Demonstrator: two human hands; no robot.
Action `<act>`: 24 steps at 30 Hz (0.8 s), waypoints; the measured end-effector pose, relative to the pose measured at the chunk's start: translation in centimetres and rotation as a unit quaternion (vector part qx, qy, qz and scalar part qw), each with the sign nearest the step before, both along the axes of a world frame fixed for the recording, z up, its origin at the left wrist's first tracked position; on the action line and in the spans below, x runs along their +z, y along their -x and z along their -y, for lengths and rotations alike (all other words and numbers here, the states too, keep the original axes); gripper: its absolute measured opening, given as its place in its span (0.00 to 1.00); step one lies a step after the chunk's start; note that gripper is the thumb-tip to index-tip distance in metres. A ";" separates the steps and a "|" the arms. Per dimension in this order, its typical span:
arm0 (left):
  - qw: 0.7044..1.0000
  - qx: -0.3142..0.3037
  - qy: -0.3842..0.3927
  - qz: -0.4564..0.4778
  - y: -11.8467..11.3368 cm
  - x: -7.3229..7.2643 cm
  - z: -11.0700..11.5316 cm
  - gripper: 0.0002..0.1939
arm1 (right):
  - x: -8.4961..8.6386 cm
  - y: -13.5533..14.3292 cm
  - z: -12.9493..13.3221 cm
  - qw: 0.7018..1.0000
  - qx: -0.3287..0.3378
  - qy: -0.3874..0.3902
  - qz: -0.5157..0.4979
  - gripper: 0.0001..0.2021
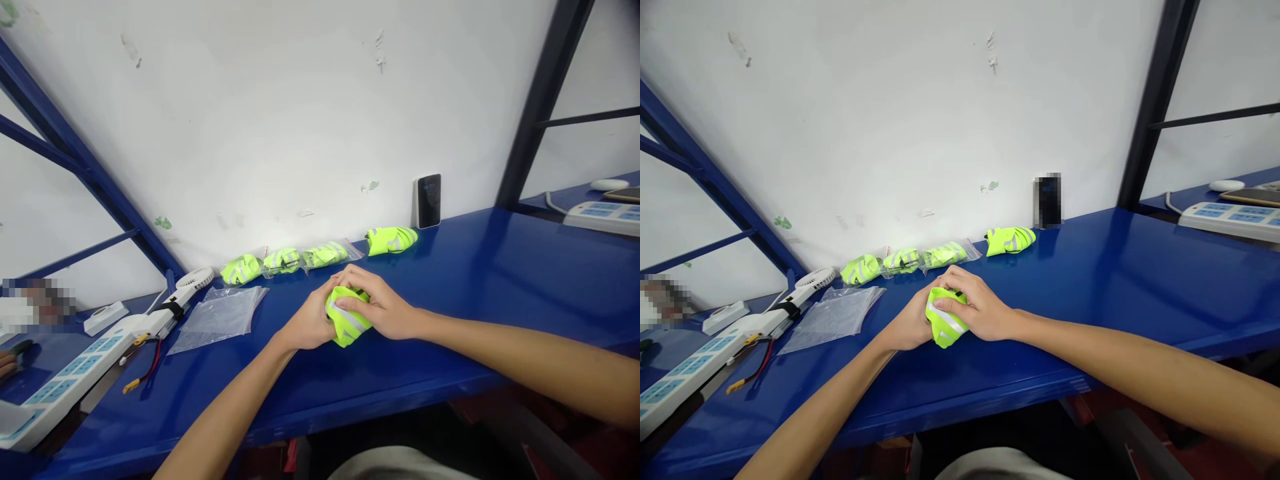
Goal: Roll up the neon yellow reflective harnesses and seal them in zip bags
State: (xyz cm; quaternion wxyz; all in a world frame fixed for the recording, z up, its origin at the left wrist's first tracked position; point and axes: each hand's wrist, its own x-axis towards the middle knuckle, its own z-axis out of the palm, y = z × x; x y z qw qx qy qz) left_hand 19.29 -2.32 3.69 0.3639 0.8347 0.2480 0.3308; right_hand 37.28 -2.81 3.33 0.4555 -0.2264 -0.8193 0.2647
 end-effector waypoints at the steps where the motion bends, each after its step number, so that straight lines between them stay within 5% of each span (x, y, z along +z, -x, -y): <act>1: 1.000 0.009 -0.005 -0.003 -0.2 -0.2 0.0 0.28 | -0.1 0.0 0.0 1.000 -0.008 -0.013 0.000 0.08; 12: 0.995 0.082 -0.053 -0.036 -0.8 -1.9 0.3 0.16 | -1.1 0.3 -0.9 0.997 -0.047 -0.017 -0.051 0.04; 16: 0.994 0.094 -0.036 -0.042 -1.3 -2.0 0.7 0.26 | -1.5 -0.2 -1.3 0.995 -0.057 0.054 -0.064 0.20; 19: 0.997 0.078 0.008 -0.022 -0.8 -1.8 1.0 0.37 | -1.5 -0.3 -1.6 0.993 -0.058 0.094 -0.034 0.22; 24: 0.991 0.004 0.123 0.044 0.0 -1.7 1.2 0.30 | -1.5 -0.2 -1.8 0.992 -0.080 0.098 0.004 0.10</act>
